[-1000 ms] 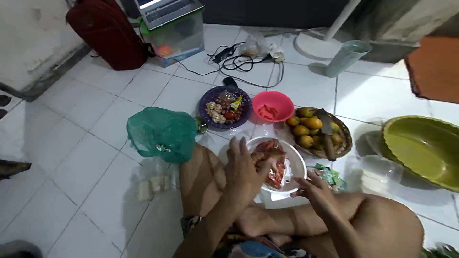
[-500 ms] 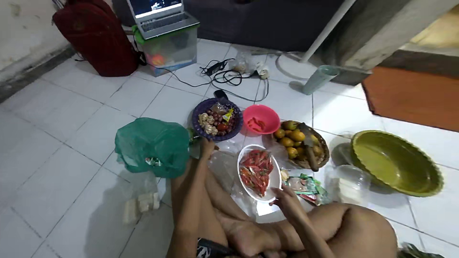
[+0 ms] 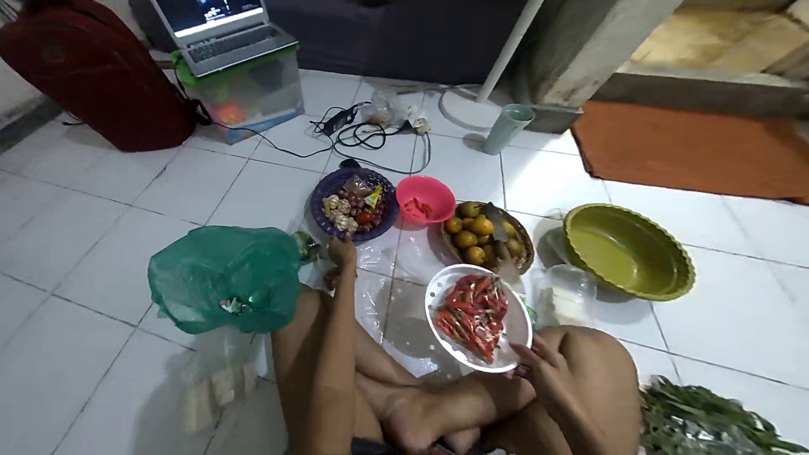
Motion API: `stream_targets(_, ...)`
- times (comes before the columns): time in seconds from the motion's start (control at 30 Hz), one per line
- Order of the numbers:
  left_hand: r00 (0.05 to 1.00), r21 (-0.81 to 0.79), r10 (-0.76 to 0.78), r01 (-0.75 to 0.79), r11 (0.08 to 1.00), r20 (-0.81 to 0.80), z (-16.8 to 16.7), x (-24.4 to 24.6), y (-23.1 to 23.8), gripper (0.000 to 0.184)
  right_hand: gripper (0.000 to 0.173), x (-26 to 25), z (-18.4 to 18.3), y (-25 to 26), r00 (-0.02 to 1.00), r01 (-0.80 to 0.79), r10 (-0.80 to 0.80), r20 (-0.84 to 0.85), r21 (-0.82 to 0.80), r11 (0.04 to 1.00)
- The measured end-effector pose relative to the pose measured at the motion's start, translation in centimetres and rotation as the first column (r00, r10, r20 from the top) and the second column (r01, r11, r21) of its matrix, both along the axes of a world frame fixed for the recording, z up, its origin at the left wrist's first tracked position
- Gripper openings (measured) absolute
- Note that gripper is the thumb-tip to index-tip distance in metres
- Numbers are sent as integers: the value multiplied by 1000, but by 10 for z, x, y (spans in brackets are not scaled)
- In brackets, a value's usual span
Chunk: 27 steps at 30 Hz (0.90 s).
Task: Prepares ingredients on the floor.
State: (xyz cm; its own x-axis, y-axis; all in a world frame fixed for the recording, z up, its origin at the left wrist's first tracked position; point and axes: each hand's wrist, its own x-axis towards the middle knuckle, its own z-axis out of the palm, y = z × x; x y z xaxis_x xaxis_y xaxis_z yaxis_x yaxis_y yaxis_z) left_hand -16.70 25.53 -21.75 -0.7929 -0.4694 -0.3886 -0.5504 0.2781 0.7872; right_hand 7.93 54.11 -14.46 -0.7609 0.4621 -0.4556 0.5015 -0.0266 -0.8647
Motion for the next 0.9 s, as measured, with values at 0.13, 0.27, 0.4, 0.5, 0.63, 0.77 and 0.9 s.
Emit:
stream_targets(0.13, 982, -101, -132, 146, 984, 135, 28, -1, 17, 43, 25, 10, -3, 9, 999, 53, -53, -1, -10, 999)
stream_targets(0.27, 949, -110, -251, 275, 955, 189, 39, -3, 39, 46, 24, 9, 4, 8, 998, 70, -70, 1, -27, 997)
stream_targets(0.4, 939, -114, -297, 319, 941, 174, 38, 2, 71, 47, 27, 3, 8, 5, 998, 68, -68, 0, -35, 997)
stream_targets(0.5, 935, -76, -317, 331, 940, 157, 35, 10, 95, 48, 27, 2, 11, 4, 997, 77, -77, 4, -39, 996)
stream_targets(0.63, 937, -22, -310, 317, 948, 159, 33, 24, 114, 49, 25, -2, 16, 1, 997, 74, -74, -2, -31, 997)
stream_targets(0.77, 943, 14, -298, 300, 954, 145, 42, 43, 119, 49, 30, -27, 25, -10, 999, 1, -2, -50, -26, 1000)
stream_targets(0.9, 992, 610, -128, 90, 787, 18, 53, 107, 101, 37, 28, -69, 44, -33, 997, -70, 68, -36, -60, 996)
